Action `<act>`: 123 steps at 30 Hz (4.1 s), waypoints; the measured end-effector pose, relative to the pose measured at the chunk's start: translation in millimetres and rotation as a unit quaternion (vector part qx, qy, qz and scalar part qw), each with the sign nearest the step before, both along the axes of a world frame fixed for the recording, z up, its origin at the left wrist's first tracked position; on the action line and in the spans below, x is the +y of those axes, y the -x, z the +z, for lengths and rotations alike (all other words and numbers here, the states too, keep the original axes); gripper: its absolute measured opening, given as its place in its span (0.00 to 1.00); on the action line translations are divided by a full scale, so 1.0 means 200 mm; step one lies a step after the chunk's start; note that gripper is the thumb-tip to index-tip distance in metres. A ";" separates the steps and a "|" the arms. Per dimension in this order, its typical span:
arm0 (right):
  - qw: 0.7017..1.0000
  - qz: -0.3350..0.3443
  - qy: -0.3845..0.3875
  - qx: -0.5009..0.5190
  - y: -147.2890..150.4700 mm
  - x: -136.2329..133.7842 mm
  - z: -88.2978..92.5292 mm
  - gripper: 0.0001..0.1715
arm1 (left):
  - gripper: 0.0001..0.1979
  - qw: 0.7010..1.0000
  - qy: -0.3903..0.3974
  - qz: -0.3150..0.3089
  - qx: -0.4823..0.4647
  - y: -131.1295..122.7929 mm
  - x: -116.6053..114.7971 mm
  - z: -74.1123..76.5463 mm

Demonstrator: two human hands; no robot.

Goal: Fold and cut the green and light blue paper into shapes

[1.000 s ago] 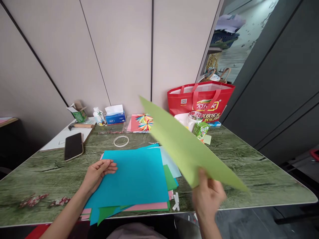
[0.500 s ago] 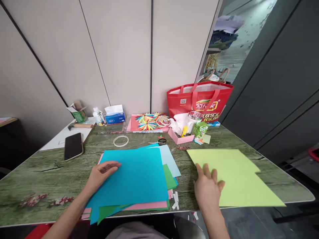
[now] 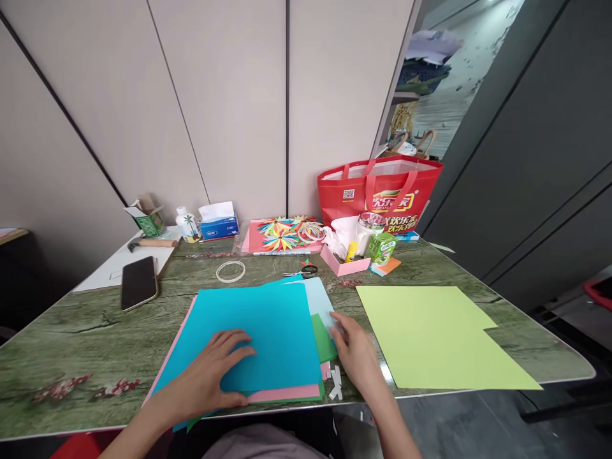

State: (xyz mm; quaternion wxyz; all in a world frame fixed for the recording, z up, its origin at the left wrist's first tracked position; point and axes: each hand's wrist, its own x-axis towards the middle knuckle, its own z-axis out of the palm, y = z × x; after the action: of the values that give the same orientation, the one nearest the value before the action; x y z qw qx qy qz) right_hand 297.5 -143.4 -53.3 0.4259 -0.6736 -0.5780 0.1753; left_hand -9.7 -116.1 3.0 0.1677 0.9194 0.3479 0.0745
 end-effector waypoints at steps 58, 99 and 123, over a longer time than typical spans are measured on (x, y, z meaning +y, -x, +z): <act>0.921 0.071 0.152 0.351 0.12 0.00 0.05 0.28 | 0.17 0.887 -0.092 0.330 -0.308 0.00 -0.05 -0.06; 0.855 0.046 0.135 0.498 0.52 -0.10 -0.02 0.19 | 0.25 0.992 -0.069 0.071 -0.072 -0.03 0.00 -0.20; 0.844 -0.076 -0.059 0.527 0.17 0.27 0.25 0.15 | 0.22 0.781 -0.421 0.350 -0.301 0.13 0.02 -0.03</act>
State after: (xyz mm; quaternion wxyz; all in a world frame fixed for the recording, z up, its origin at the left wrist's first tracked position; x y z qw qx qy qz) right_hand 263.8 -89.5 -2.8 0.7175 -0.4951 -0.2223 0.4367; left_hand -35.0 -112.0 -3.9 -0.1778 0.6440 0.5115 0.5403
